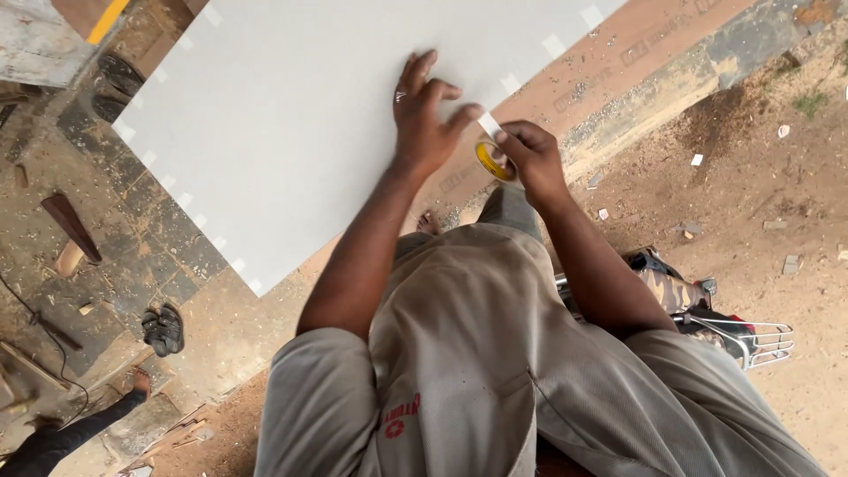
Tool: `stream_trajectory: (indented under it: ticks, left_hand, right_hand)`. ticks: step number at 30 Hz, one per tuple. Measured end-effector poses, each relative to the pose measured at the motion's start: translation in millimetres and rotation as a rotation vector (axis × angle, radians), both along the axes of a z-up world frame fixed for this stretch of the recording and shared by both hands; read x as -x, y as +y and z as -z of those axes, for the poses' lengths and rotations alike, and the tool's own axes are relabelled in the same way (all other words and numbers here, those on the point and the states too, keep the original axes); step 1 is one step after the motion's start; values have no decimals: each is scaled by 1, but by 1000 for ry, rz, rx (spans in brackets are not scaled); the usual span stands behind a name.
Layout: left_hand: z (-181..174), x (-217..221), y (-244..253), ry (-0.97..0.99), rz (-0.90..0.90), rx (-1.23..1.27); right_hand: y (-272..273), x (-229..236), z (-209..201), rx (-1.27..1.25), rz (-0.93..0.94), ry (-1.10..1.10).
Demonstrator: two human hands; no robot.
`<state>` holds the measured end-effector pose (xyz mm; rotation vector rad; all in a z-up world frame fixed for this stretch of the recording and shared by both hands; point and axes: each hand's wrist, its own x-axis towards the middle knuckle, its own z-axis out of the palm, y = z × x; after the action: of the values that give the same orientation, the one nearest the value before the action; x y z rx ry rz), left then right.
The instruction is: Applying adhesive tape to the edges of a white laminate or plywood board.
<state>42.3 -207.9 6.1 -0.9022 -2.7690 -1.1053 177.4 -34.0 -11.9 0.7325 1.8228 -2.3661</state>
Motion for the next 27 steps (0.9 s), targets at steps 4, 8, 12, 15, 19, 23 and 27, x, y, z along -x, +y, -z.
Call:
stream_trajectory:
  ticks: [4, 8, 12, 15, 19, 23, 27]
  left_hand:
    - [-37, -3, 19, -34, -100, 156]
    - [-6, 4, 23, -114, -218, 230]
    - [-20, -12, 22, 113, 133, 275]
    - [-1, -15, 28, 353, 176, 477]
    - [35, -14, 48, 627, 74, 603]
    - [58, -9, 61, 799, 15, 873]
    - [30, -14, 57, 739, 61, 825]
  right_hand:
    - [-12, 20, 9, -32, -52, -55]
    - [-15, 20, 29, -65, -17, -114]
    - [-11, 30, 60, -86, -66, -168]
    - [-9, 36, 60, -102, -86, -153]
    - [8, 36, 55, -81, -119, -231]
    - [-16, 43, 21, 250, -33, -222]
    - [-41, 2, 184, 161, -81, -156]
